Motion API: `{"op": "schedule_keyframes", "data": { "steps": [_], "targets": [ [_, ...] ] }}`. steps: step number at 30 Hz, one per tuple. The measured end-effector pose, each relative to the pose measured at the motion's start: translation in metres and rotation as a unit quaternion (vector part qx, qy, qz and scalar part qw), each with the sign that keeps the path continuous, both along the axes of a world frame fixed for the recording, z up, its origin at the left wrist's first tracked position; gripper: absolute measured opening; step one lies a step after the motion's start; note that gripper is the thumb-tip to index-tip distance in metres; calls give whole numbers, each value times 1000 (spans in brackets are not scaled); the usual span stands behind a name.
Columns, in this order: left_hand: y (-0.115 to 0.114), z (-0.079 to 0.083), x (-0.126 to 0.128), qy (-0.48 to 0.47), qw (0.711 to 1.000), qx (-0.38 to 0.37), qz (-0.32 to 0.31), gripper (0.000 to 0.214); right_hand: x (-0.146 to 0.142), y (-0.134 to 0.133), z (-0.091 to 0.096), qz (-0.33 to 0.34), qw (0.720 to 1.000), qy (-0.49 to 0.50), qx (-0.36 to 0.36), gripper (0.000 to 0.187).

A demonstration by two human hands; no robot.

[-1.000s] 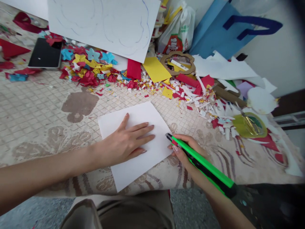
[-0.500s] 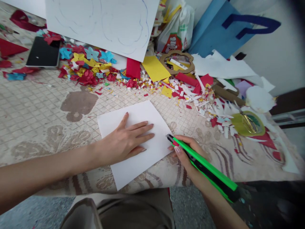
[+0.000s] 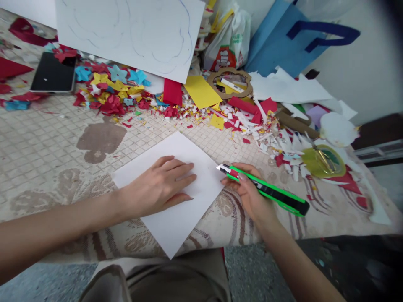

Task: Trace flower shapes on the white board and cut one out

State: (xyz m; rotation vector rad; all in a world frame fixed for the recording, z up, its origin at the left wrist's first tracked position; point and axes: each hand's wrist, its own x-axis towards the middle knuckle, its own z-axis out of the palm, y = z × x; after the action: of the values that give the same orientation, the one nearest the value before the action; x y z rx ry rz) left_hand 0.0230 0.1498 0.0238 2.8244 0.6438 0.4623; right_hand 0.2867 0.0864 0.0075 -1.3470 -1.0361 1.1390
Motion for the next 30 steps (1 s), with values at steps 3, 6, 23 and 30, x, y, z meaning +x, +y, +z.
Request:
{"op": "schedule_keyframes", "data": {
  "steps": [3, 6, 23, 30],
  "targets": [
    [3, 0, -1, -2, 999, -15, -37, 34, 6, 7, 2, 33, 999, -2, -10, 21],
    [3, -3, 0, 11, 998, -31, -57, 39, 9, 6, 7, 50, 995, -83, 2, 24],
    [1, -4, 1, 26, 998, -48, -45, 43, 0, 2, 24, 104, 949, -296, 45, 22],
    [1, -4, 1, 25, 997, -52, -42, 43, -1, 3, 27, 116, 941, -313, 58, 21]
  ]
}}
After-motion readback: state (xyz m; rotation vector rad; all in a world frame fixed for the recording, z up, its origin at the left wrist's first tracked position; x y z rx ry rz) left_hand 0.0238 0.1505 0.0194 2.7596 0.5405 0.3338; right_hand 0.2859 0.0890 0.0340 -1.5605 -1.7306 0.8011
